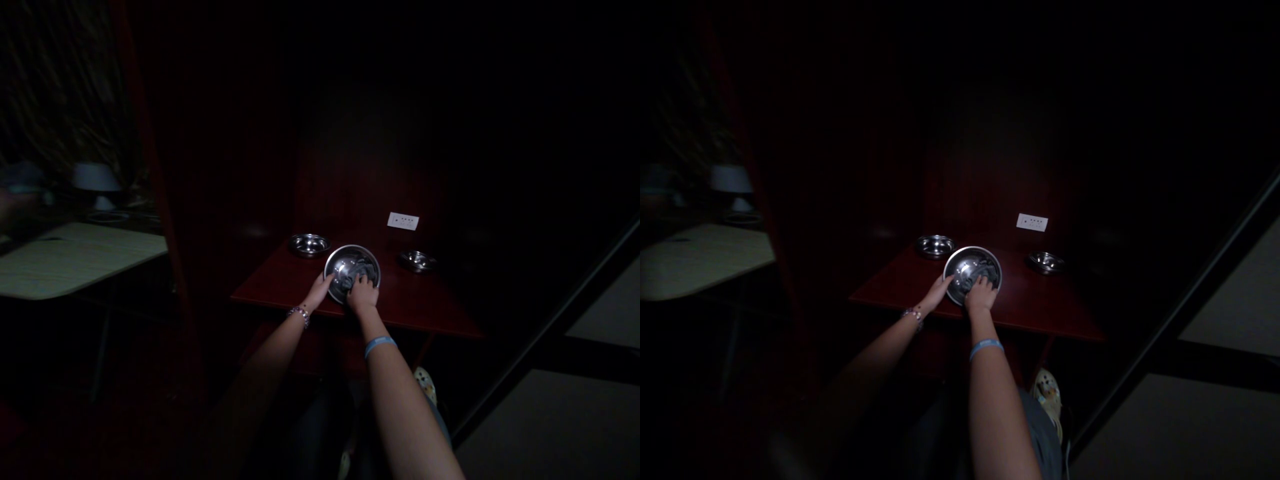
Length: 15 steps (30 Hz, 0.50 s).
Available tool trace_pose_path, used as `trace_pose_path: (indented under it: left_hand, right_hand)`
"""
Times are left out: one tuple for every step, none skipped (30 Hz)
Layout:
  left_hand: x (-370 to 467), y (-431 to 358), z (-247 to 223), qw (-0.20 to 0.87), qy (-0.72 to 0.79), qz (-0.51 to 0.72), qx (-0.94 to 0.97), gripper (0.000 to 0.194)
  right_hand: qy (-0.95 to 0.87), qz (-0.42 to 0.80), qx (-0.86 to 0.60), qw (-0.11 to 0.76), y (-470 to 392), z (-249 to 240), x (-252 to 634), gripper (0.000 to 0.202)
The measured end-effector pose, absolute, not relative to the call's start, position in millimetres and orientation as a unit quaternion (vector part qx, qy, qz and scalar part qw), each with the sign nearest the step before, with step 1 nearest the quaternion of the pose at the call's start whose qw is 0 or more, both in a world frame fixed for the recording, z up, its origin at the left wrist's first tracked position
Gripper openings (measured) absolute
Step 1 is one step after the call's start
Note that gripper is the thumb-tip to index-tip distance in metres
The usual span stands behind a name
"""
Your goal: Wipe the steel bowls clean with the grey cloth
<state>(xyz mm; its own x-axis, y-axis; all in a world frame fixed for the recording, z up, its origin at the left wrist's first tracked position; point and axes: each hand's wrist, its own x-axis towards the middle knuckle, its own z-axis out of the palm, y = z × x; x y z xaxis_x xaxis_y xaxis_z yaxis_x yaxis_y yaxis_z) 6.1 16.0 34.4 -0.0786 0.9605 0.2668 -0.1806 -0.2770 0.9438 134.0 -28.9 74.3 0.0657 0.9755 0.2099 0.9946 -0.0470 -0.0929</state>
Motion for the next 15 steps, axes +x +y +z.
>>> trace_pose_path:
  left_hand:
    - [6,15,35,0.463,0.395,0.619,0.497,0.034]
    - [6,14,36,0.467,0.4,0.616,0.493,0.033]
    - [6,12,37,0.47,0.405,0.614,0.489,0.032]
    - [6,11,38,0.47,0.408,0.613,0.487,0.031]
    - [7,11,39,0.469,0.411,0.613,0.485,0.03]
    - [7,10,40,0.468,0.413,0.614,0.483,0.029]
    - [8,10,41,0.468,0.415,0.615,0.48,0.029]
    - [9,10,42,0.469,0.416,0.617,0.476,0.028]
    - [9,10,42,0.469,0.416,0.619,0.473,0.028]
    - [10,10,42,0.47,0.416,0.622,0.468,0.028]
    - [10,11,41,0.471,0.415,0.624,0.465,0.028]
    - [10,12,39,0.47,0.413,0.626,0.464,0.029]
    - [10,14,37,0.469,0.412,0.627,0.466,0.03]
    - [9,15,35,0.467,0.409,0.629,0.468,0.031]
    - [8,18,32,0.465,0.405,0.629,0.473,0.032]
  right_hand:
    - [-0.677,-0.04,-0.727,0.106,-29,75,134,0.063]
    - [-0.676,-0.036,-0.729,0.105,-29,77,134,0.06]
    - [-0.676,-0.033,-0.729,0.103,-29,78,134,0.056]
    - [-0.677,-0.03,-0.729,0.101,-30,80,134,0.051]
    - [-0.678,-0.027,-0.728,0.097,-30,82,134,0.048]
    - [-0.679,-0.024,-0.728,0.093,-31,83,133,0.045]
    - [-0.682,-0.022,-0.726,0.091,-32,84,133,0.043]
    - [-0.685,-0.021,-0.722,0.09,-33,86,133,0.042]
    - [-0.69,-0.021,-0.718,0.09,-34,87,133,0.041]
    - [-0.695,-0.021,-0.713,0.089,-35,87,133,0.041]
    - [-0.702,-0.021,-0.707,0.088,-35,88,133,0.042]
    - [-0.708,-0.019,-0.7,0.086,-36,89,134,0.042]
    - [-0.715,-0.017,-0.694,0.084,-37,89,134,0.043]
    - [-0.721,-0.015,-0.688,0.081,-37,90,135,0.043]
    - [-0.727,-0.012,-0.682,0.078,-37,91,136,0.044]
